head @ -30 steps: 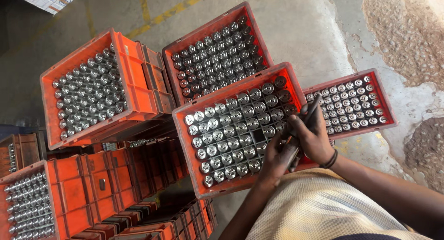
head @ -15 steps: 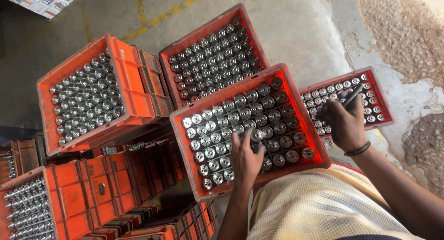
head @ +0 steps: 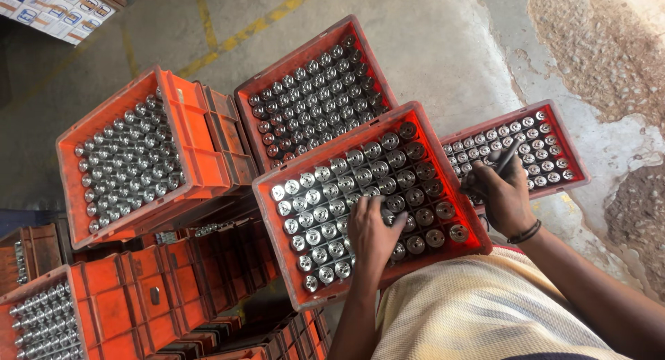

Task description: The person picks up small cylindrical metal parts from a red crate, briefly inspects them, and places them into another crate. The person repeats this process across multiple crates in a warehouse setting.

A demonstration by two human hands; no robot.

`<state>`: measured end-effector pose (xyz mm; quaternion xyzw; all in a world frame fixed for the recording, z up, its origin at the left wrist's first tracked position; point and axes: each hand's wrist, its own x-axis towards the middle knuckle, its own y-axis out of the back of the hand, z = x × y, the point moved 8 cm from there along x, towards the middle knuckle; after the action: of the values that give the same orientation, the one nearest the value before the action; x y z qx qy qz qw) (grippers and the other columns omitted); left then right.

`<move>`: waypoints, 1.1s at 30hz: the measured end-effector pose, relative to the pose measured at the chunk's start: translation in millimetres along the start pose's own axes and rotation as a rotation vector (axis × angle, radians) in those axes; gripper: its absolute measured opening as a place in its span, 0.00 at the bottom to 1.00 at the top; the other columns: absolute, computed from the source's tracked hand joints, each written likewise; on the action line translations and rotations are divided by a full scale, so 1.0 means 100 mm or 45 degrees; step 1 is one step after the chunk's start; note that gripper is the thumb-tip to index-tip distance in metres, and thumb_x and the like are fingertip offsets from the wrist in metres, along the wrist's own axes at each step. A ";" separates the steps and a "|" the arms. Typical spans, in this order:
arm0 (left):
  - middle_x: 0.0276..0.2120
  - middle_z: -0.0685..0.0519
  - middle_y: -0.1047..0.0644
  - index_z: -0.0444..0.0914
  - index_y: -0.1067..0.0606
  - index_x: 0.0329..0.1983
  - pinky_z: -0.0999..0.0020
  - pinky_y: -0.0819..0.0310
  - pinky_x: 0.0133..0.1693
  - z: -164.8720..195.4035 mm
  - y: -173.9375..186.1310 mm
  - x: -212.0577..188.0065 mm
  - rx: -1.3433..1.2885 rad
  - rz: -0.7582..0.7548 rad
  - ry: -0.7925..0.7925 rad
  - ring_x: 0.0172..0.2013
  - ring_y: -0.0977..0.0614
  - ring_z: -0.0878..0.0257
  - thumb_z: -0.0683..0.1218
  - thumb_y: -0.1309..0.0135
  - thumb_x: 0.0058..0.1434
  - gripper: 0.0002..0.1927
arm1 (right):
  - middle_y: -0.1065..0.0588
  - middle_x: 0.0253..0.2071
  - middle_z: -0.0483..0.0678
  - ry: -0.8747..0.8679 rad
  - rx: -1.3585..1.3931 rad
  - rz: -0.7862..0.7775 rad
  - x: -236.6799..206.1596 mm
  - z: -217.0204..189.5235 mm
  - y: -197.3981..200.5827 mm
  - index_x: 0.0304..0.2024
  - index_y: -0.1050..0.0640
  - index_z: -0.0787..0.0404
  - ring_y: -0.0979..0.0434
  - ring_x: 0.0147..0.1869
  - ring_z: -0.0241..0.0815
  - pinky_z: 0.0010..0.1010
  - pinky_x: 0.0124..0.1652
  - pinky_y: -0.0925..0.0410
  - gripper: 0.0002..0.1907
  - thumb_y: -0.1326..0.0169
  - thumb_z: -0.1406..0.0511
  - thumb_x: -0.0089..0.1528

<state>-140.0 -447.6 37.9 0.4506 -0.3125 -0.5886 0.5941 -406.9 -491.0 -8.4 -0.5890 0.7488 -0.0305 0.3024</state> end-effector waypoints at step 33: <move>0.36 0.50 0.18 0.34 0.25 0.53 0.70 0.20 0.36 0.78 0.08 -0.48 -1.019 -0.013 -0.445 0.35 0.15 0.65 0.56 0.44 0.70 0.21 | 0.30 0.37 0.44 0.334 -0.129 -0.277 -0.31 -0.15 -0.57 0.48 0.38 0.57 0.26 0.36 0.35 0.25 0.34 0.30 0.13 0.49 0.73 0.70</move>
<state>-212.2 -414.4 84.2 0.0800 -0.1534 -0.7336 0.6571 -361.5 -485.1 39.7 -0.6721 0.7142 -0.1019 0.1669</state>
